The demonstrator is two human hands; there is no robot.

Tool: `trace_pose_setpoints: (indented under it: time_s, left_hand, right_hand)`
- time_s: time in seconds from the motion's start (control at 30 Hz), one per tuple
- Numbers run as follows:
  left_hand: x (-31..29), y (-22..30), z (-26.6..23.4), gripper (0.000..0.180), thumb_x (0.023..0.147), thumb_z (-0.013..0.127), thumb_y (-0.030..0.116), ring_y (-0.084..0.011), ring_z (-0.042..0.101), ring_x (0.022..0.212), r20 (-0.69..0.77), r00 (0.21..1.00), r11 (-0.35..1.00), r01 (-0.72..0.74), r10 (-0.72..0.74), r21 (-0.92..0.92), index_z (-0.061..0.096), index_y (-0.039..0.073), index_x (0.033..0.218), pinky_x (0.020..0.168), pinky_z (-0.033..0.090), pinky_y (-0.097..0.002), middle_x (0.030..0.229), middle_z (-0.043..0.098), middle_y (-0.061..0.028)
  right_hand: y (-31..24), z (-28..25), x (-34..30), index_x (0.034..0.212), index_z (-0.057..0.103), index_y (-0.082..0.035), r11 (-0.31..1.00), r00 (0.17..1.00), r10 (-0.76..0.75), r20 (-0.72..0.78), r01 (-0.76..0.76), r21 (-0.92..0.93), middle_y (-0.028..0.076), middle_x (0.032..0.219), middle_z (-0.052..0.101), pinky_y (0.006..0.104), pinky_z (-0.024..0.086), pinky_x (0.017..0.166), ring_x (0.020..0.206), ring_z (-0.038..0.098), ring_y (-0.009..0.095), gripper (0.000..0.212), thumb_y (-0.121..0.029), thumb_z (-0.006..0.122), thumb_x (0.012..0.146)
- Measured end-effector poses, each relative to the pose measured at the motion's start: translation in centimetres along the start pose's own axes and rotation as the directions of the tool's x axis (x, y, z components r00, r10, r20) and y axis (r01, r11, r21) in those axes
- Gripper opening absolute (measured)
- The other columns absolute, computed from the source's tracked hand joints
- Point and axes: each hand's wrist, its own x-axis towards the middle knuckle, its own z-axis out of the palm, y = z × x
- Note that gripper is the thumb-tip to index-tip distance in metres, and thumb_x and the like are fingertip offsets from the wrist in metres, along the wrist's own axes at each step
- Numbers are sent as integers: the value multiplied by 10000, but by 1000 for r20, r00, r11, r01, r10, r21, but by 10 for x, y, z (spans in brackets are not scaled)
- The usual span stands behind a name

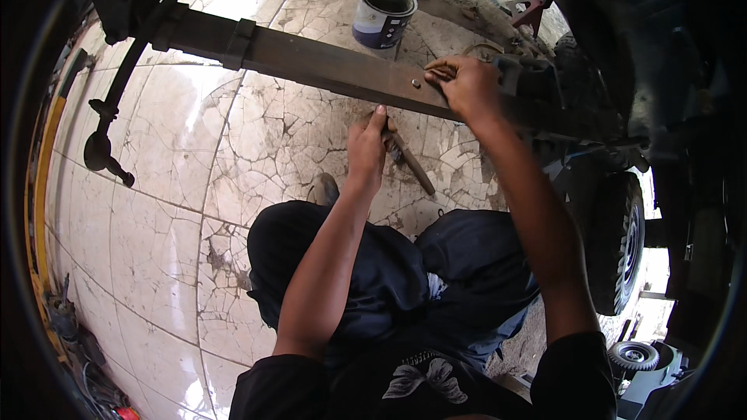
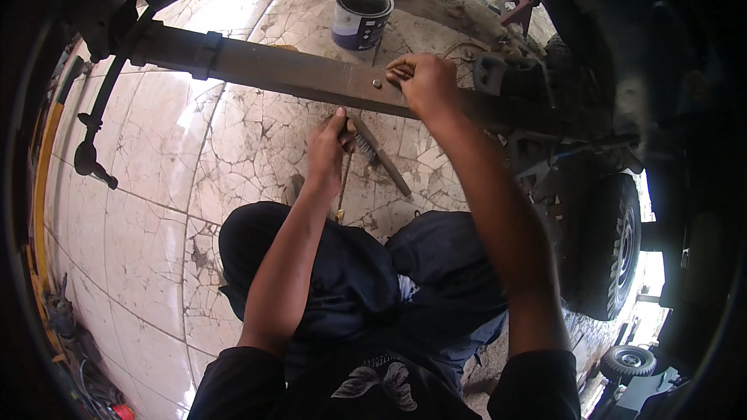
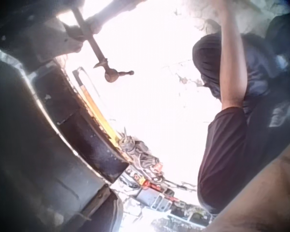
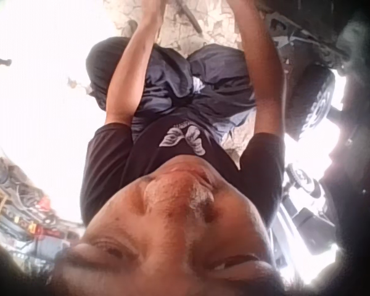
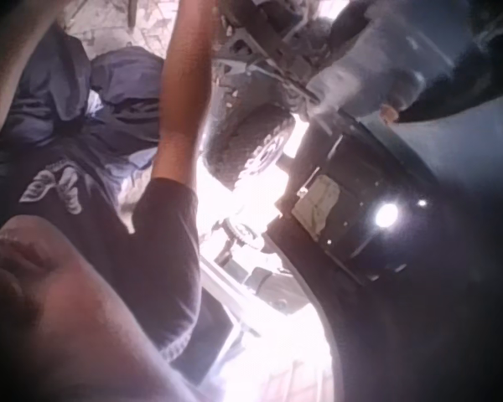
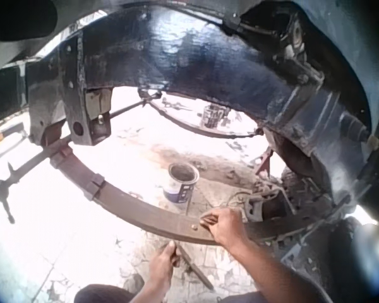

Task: The person sits on the floor beneath a vehicle and uses a wire brush to scrub a metal beam on the undercarriage. They repeatedly dip the brush into a can of liquid and scrub the same section of the beam.

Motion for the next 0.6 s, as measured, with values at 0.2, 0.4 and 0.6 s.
trace_pose_setpoints:
  time_s: [0.2, 0.4, 0.6]
  left_hand:
    - [-2, 5, -4, 330, 1065, 581, 341, -103, 412, 656, -23, 1000, 1000, -7, 7, -17, 601, 64, 887, 638, 368, -287, 728, 471, 18]
    - [-5, 1, -3, 315, 1059, 596, 339, -106, 424, 661, -33, 999, 999, 15, -17, -38, 597, 71, 894, 638, 369, -291, 736, 474, 18]
    - [-1, 4, -4, 315, 1057, 601, 351, -112, 436, 648, 6, 1000, 1000, -6, 6, -19, 613, 68, 920, 634, 375, -290, 770, 517, 8]
  right_hand:
    - [-3, 3, -28, 964, 825, -121, 999, 999, -5, -42, 7, 49, 98, 910, 786, 313, 601, 736, 826, 775, 186, 159, -78, 844, 812]
    - [-8, 12, -28, 958, 813, -78, 997, 989, 19, -145, -8, 73, 107, 919, 787, 316, 608, 751, 827, 775, 195, 163, -26, 840, 806]
    - [14, 20, -28, 944, 809, -89, 978, 990, 50, -134, -22, 207, 107, 930, 787, 322, 597, 740, 810, 772, 217, 143, -79, 859, 810]
